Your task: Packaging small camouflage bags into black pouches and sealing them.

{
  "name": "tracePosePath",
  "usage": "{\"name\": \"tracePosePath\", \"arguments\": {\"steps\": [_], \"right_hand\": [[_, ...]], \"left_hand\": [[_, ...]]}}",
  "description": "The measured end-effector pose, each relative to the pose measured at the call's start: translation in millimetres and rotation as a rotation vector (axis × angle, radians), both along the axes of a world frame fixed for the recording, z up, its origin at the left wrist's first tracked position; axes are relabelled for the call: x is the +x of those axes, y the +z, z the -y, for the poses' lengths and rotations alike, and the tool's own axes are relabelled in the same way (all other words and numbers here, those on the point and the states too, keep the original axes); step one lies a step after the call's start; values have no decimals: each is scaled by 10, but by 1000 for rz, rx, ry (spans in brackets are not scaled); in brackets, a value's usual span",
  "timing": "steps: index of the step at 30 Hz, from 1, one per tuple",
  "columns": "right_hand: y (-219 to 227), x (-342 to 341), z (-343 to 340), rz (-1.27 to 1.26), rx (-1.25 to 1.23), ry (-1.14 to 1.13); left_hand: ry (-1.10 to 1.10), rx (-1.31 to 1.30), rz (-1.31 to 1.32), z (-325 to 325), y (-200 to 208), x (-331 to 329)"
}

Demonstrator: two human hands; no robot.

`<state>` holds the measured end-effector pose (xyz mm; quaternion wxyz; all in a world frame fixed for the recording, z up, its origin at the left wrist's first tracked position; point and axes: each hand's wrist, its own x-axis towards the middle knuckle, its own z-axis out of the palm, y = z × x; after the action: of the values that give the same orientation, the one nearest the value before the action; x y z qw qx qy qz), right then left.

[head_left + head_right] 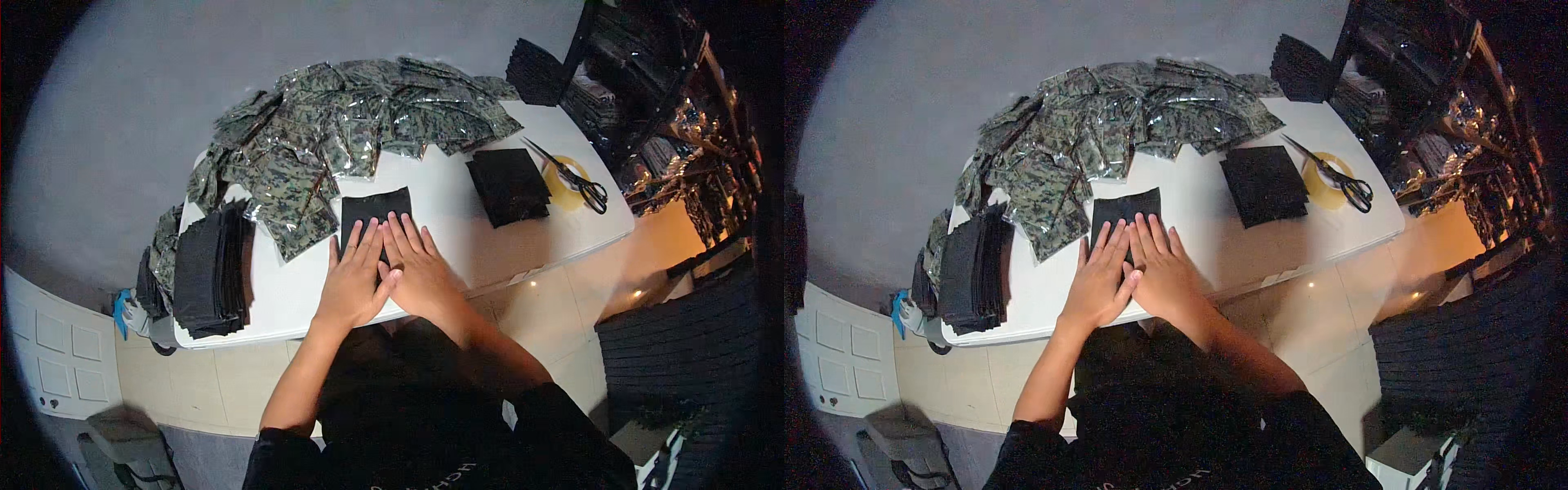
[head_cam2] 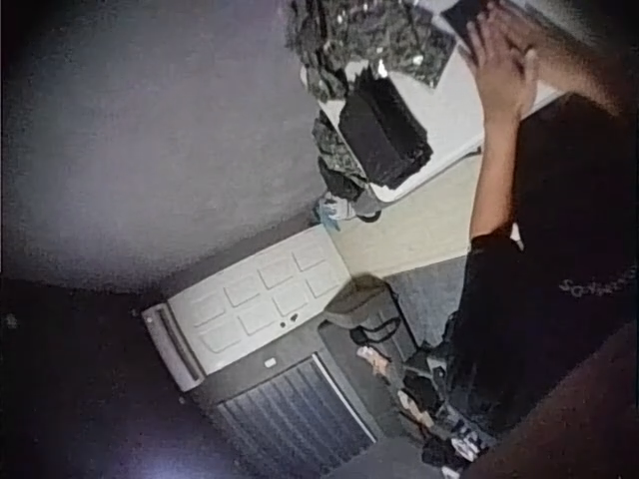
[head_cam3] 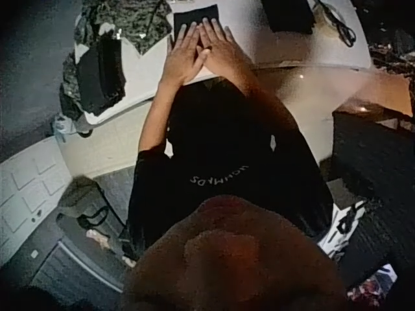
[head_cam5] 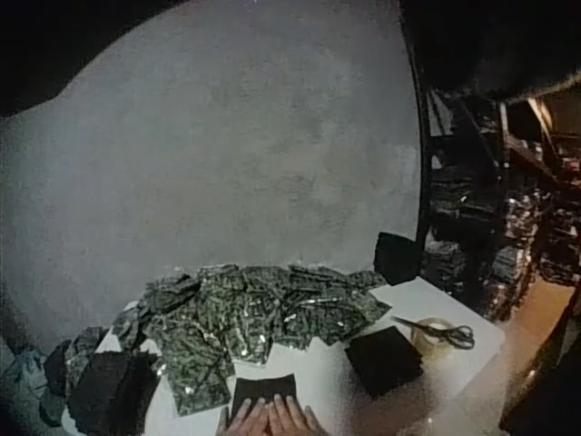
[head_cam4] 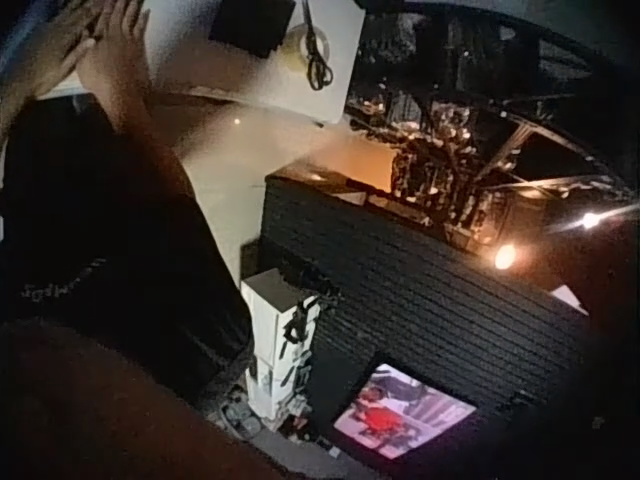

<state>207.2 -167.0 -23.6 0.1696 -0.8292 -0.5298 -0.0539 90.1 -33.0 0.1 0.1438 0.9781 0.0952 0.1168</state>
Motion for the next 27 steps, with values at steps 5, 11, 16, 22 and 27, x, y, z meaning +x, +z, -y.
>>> {"name": "tracePosePath", "arguments": {"steps": [5, 11, 16, 22, 27], "right_hand": [[6, 7, -8, -6, -38, -6], [9, 11, -13, -9, -83, -12], [64, 10, -1, -24, -115, -10], [96, 21, -17, -55, -151, -16], [119, 18, -16, -91, -176, -17]], "left_hand": [[-1, -9, 14, -11, -35, 13], [10, -27, -16, -9, -55, 4], [14, -28, -61, 9, 15, 1], [22, -32, -53, -2, -6, 19], [29, -23, -62, 2, -2, 18]]}}
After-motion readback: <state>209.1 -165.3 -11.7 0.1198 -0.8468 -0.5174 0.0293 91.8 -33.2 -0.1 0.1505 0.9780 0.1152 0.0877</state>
